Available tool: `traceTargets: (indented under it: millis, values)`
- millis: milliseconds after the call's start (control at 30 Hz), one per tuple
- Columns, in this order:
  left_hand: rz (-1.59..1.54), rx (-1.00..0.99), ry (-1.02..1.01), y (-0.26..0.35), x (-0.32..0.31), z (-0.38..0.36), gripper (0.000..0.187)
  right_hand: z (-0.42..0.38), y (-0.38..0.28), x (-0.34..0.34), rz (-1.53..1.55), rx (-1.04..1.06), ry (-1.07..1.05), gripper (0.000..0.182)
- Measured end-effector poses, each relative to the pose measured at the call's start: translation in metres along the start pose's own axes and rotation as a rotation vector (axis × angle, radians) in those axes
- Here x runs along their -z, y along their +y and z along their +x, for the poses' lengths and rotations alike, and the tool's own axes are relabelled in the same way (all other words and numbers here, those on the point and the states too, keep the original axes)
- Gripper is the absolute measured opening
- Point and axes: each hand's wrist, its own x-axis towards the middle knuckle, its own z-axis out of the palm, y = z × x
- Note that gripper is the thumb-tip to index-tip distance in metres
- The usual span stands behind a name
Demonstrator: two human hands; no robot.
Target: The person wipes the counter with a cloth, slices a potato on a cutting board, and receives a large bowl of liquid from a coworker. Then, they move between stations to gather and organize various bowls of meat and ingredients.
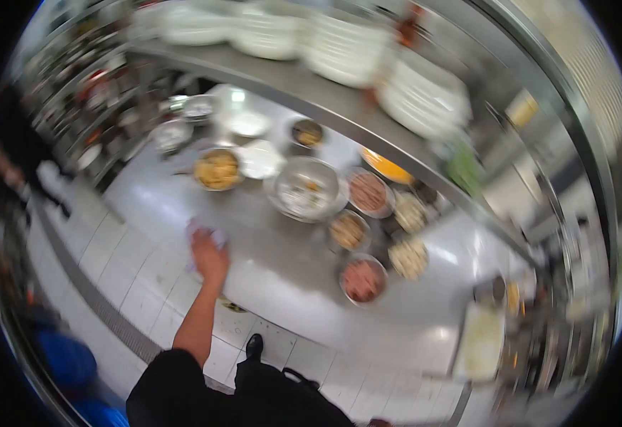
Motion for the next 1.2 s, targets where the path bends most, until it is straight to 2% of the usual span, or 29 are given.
traceTargets:
  millis: [33, 100, 133, 167, 233, 267, 333, 400, 467, 533, 600, 633, 700, 733, 800, 833, 867, 933, 967, 1033, 1067, 1133, 1167, 1200]
  values:
    - [-0.007, 0.02, -0.082, 0.012, 0.0, -0.034, 0.069, 0.012, 0.043, 0.005, -0.186, 0.151, 0.004, 0.034]
    - [0.031, -0.17, -0.202, 0.055, 0.012, -0.112, 0.068, 0.033, 0.113, -0.005, -0.591, 0.493, 0.091, 0.034]
    - [-0.053, -0.313, -0.279, 0.087, 0.007, -0.157, 0.067, 0.012, 0.078, -0.01, -0.448, 0.42, 0.063, 0.032]
    - [-0.119, -0.449, -0.364, 0.116, 0.007, -0.202, 0.067, 0.013, 0.077, -0.026, 0.362, -0.025, 0.1, 0.031]
    - [-0.234, -0.698, -0.494, 0.168, -0.007, -0.269, 0.067, 0.0, 0.056, -0.041, 0.364, -0.127, 0.095, 0.031]
    - [-0.248, -0.755, -0.511, 0.196, -0.009, -0.286, 0.067, -0.006, 0.059, -0.04, 0.37, -0.095, 0.08, 0.031]
    - [-0.344, -0.893, -0.678, 0.271, -0.016, -0.311, 0.065, -0.001, 0.086, -0.036, 0.489, -0.042, 0.111, 0.032]
    - [-0.452, -1.038, -0.606, 0.321, -0.056, -0.332, 0.058, 0.004, 0.136, -0.032, 0.62, -0.031, 0.14, 0.031]
    - [-0.526, -0.763, -0.732, 0.383, -0.08, -0.334, 0.051, 0.003, 0.171, -0.022, 0.739, -0.013, 0.146, 0.03]
    - [-0.738, -0.626, -0.668, 0.45, -0.077, -0.326, 0.048, -0.013, 0.205, -0.011, 0.84, -0.09, 0.338, 0.031]
    - [-0.766, -0.702, -0.684, 0.505, -0.053, -0.319, 0.054, -0.021, 0.263, -0.007, 1.032, -0.069, 0.361, 0.035]
    - [-0.749, -0.71, -0.699, 0.526, -0.057, -0.321, 0.054, -0.031, 0.28, -0.009, 1.067, -0.132, 0.423, 0.036]
    - [-0.327, -0.852, -0.904, 0.548, -0.069, -0.327, 0.067, -0.049, 0.307, -0.013, 1.089, -0.207, 0.472, 0.036]
    - [-0.312, -0.847, -0.908, 0.547, -0.093, -0.344, 0.067, -0.055, 0.32, -0.018, 1.128, -0.265, 0.502, 0.035]
    - [-0.219, -0.731, -0.978, 0.54, -0.156, -0.382, 0.083, -0.061, 0.336, -0.019, 1.162, -0.334, 0.521, 0.034]
    - [-0.085, -0.791, -0.763, 0.545, -0.134, -0.409, 0.076, -0.061, 0.341, -0.02, 1.158, -0.392, 0.488, 0.034]
    - [-0.076, -0.799, -0.77, 0.553, -0.144, -0.419, 0.076, -0.059, 0.344, -0.021, 1.159, -0.45, 0.46, 0.033]
    - [-0.051, -0.766, -0.422, 0.571, -0.173, -0.445, 0.07, -0.046, 0.348, -0.012, 1.141, -0.486, 0.432, 0.035]
    - [-0.046, -0.765, -0.444, 0.582, -0.19, -0.447, 0.07, -0.042, 0.348, -0.003, 1.116, -0.428, 0.369, 0.036]
    - [-0.301, -0.62, -0.645, 0.621, -0.227, -0.439, 0.059, -0.03, 0.347, 0.027, 1.078, -0.383, 0.308, 0.037]
    - [-0.306, -0.612, -0.654, 0.648, -0.224, -0.45, 0.059, -0.016, 0.345, 0.049, 1.021, -0.359, 0.323, 0.036]
    - [-0.869, -0.258, -0.967, 0.71, -0.182, -0.477, 0.049, 0.008, 0.342, 0.101, 0.903, -0.285, 0.388, 0.035]
    - [-0.861, -0.243, -0.994, 0.73, -0.172, -0.505, 0.049, 0.014, 0.343, 0.132, 0.835, -0.242, 0.438, 0.035]
    - [-0.611, -0.699, -0.626, 0.743, -0.163, -0.537, 0.044, 0.026, 0.355, 0.164, 0.597, -0.135, 0.486, 0.037]
